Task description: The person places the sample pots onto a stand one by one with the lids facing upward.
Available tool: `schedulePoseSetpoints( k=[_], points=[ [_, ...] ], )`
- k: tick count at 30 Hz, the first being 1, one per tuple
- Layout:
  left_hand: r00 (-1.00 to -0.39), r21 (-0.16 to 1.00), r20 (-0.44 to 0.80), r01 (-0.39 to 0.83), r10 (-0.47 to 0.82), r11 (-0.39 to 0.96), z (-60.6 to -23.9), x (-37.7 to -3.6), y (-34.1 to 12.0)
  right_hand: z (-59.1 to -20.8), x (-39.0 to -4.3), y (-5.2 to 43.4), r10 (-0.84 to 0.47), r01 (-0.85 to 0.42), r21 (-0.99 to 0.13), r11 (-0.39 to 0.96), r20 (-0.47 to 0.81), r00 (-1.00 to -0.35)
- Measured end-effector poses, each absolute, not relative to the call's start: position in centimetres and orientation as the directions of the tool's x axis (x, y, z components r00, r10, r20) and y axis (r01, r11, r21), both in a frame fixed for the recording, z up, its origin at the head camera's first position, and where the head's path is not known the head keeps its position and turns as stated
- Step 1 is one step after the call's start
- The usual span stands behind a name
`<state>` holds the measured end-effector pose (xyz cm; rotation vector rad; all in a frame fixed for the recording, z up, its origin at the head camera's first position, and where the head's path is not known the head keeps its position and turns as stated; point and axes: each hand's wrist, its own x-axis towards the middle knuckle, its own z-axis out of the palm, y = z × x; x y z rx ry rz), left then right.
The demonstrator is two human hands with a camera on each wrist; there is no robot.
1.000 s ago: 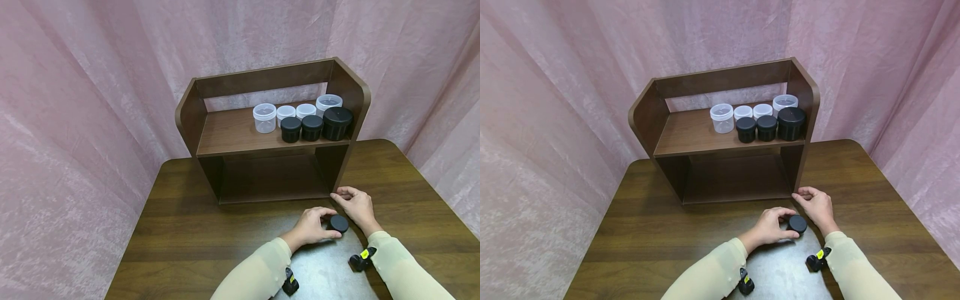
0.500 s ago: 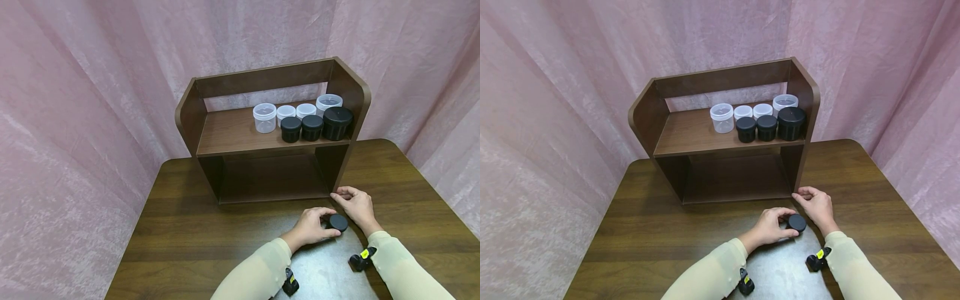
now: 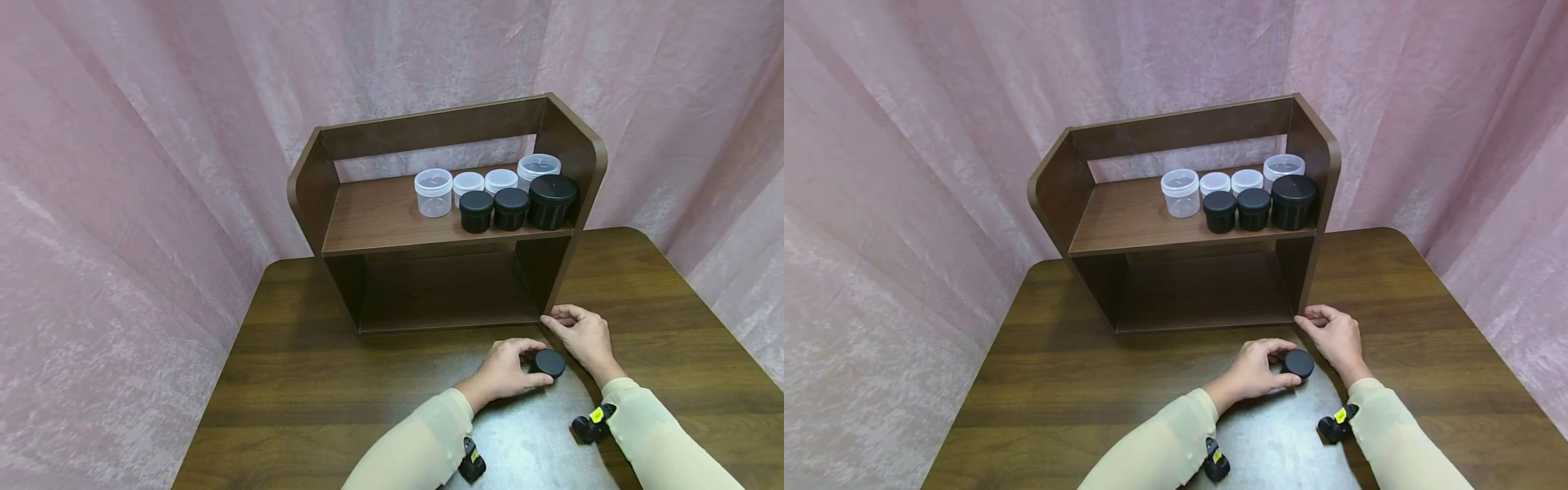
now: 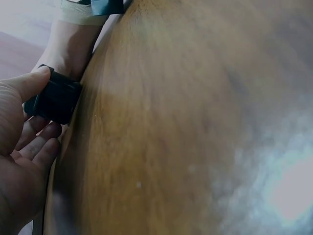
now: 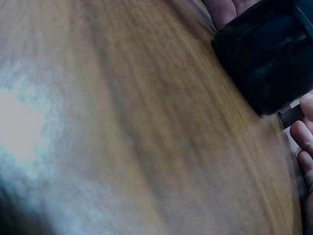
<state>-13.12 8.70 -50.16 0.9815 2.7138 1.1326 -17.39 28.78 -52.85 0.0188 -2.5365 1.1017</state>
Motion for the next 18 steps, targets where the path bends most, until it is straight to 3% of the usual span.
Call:
schedulePoseSetpoints(
  k=[18],
  points=[
    [-0.844,0.722,0.174,0.460,0.508,0.517,-50.0,-13.6,6.8,-52.9,-17.4,28.8,0.126,-0.164,-0.706,0.689,0.339,-0.932]
  ],
)
